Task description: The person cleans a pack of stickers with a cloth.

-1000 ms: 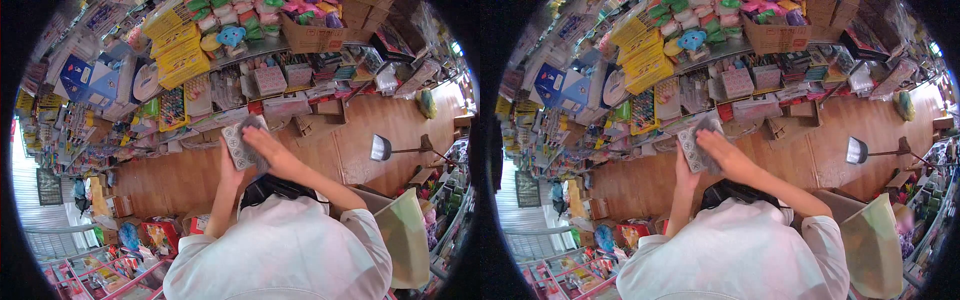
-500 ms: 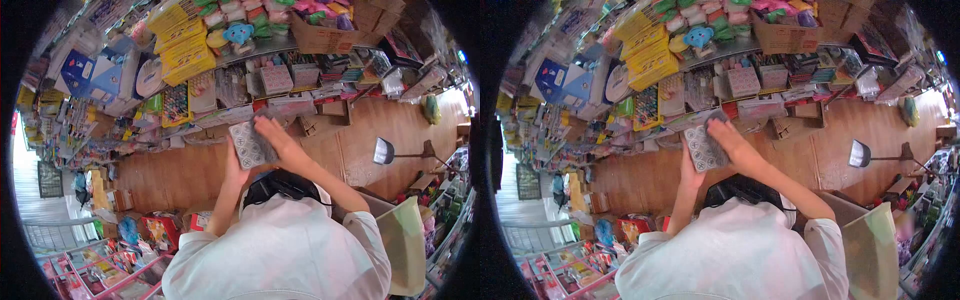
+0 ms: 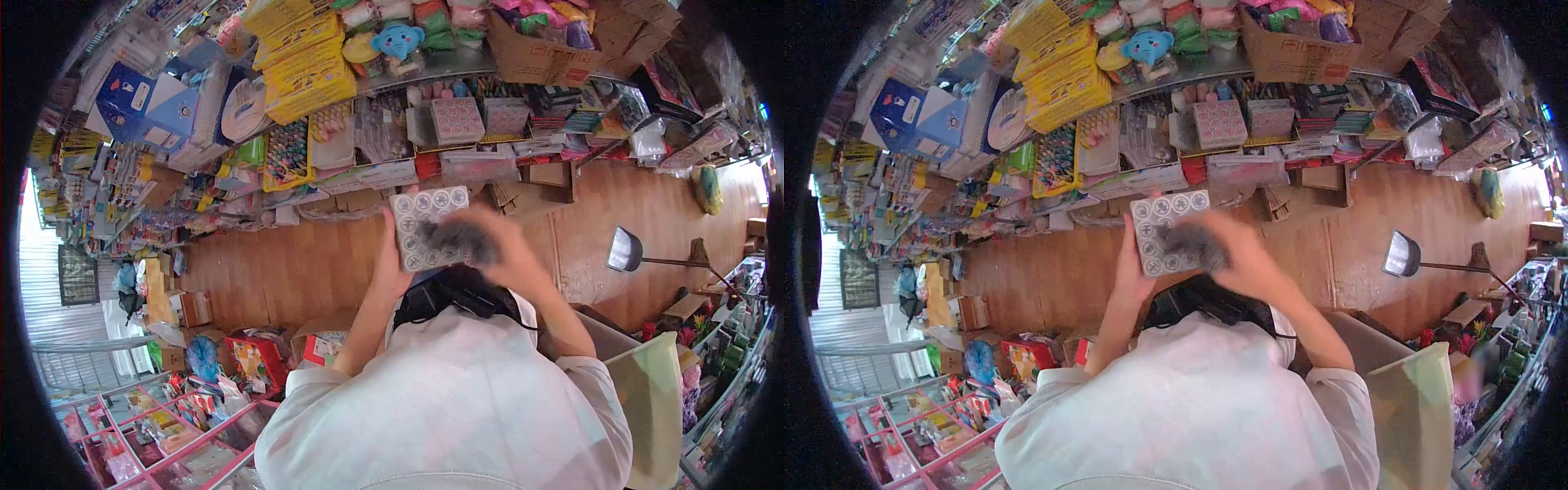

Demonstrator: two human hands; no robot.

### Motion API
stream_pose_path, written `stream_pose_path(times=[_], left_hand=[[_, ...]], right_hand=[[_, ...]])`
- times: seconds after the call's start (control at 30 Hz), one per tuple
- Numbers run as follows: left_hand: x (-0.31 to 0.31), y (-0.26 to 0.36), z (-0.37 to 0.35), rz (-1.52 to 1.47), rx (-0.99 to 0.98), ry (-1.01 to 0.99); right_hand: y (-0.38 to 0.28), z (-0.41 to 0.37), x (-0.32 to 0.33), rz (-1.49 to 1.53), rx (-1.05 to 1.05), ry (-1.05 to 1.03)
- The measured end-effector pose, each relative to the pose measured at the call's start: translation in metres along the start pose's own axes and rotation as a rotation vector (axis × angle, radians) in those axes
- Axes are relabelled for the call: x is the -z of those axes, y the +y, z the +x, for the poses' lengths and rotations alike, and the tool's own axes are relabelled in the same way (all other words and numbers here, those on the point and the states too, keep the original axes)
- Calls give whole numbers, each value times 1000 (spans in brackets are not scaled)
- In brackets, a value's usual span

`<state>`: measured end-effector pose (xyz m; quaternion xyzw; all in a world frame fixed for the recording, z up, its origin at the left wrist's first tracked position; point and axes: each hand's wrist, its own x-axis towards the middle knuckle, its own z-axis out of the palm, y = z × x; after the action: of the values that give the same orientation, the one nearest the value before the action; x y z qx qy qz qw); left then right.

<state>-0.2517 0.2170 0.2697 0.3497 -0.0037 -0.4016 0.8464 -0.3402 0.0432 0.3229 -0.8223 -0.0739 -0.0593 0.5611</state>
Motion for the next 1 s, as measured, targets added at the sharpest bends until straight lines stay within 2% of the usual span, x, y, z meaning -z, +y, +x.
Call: stream_pose_path(times=[0.03,0.07,0.1,0.13,0.2,0.23,0.27,0.33,0.37,0.4,0.47,0.5,0.67,0.73,0.8,0.87,1.0], left_hand=[[3,-4,2,48,-9,-1],[4,-9,3,98,-16,-6],[4,-13,2,24,58,23],[4,-17,2,22,62,21],[5,-25,3,-44,160,79],[4,-27,3,-44,163,75],[3,-29,3,-21,163,91],[1,-30,2,3,162,107],[0,-29,1,-46,144,73],[-2,-28,0,-96,124,40],[-7,-24,-3,-111,99,53],[-5,-22,-5,-105,123,48],[8,-20,-11,-153,192,40],[5,-19,-14,-126,186,69],[1,-17,-16,-98,181,94],[-1,-17,-17,-124,111,-7],[4,-15,-17,-110,117,-56]], right_hand=[[-3,3,3,3,-6,-6],[-5,6,5,134,-35,218],[-9,9,7,262,-62,444],[-16,12,7,258,-66,447],[-32,22,3,817,42,630],[-38,24,2,1004,79,591],[-39,24,-2,1001,80,594],[-34,23,-11,1288,38,512],[-19,23,-21,1062,94,558],[-6,18,-23,1060,93,556],[2,12,-17,-34,134,458],[3,7,-13,-100,100,431],[-10,-16,12,-105,-62,384],[-8,-23,20,7,-229,392],[20,-31,23,4,-206,415],[24,-36,26,331,-474,407],[50,-45,35,334,-586,321]])
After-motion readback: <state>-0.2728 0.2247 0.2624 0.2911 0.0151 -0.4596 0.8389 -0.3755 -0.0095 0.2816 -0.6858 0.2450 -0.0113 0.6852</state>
